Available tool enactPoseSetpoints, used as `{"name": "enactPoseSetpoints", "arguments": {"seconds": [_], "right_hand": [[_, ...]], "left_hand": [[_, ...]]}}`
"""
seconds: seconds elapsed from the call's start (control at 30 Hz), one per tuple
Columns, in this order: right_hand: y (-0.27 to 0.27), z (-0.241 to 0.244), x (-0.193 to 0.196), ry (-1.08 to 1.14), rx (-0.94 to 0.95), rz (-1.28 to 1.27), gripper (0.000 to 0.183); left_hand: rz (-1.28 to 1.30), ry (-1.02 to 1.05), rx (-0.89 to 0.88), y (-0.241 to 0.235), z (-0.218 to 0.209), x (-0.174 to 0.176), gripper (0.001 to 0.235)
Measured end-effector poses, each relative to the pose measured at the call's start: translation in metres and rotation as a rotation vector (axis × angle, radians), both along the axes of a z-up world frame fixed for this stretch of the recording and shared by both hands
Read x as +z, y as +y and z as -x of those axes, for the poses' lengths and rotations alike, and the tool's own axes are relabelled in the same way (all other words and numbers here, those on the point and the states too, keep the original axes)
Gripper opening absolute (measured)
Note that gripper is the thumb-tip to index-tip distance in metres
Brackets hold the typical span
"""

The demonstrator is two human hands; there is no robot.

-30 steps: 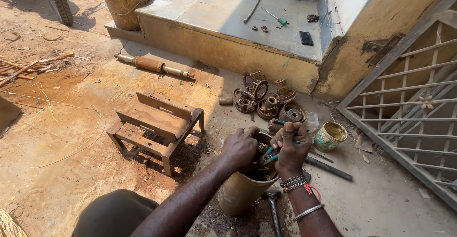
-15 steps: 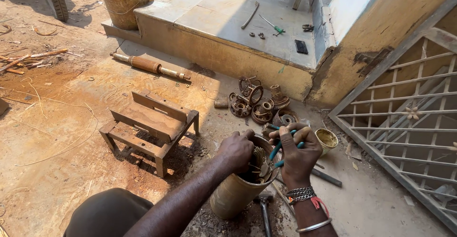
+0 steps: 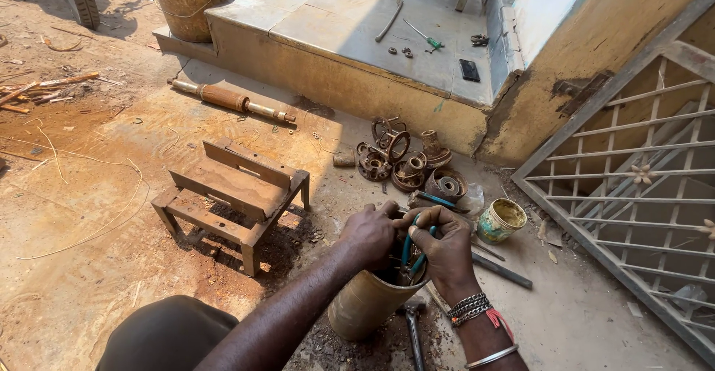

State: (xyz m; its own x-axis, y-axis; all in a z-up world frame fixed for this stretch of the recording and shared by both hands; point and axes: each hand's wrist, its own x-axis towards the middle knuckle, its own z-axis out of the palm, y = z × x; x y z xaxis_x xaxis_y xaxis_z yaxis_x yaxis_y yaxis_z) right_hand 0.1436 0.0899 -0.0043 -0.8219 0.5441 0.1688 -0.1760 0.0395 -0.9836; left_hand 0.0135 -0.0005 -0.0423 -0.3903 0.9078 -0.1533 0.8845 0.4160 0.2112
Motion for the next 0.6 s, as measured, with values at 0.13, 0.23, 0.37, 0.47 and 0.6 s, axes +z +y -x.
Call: {"name": "enactPoseSetpoints", "arguments": {"seconds": [0.13,0.23,0.37,0.47,0.6], "right_hand": [[0.006,-0.003,-0.009,-0.133,-0.027,-0.131,0.019],[0.007,-0.005,-0.010,-0.163,0.010,0.020,0.021],[0.009,-0.011,0.004,-0.106,0.043,0.243,0.047],[0.017,-0.018,0.019,0.112,0.069,0.206,0.060],[0.015,-0.016,0.014,0.265,0.068,0.064,0.064]], "left_hand": [[-0.015,-0.002,-0.006,0.002,0.003,-0.006,0.027],[0.018,0.000,-0.008,0.000,0.001,-0.001,0.023],[0.028,-0.052,0.011,0.000,0.000,0.004,0.032],[0.029,-0.005,-0.023,0.004,0.004,0.000,0.035],[0.076,0.042,-0.090,0.005,0.007,-0.006,0.032]]}}
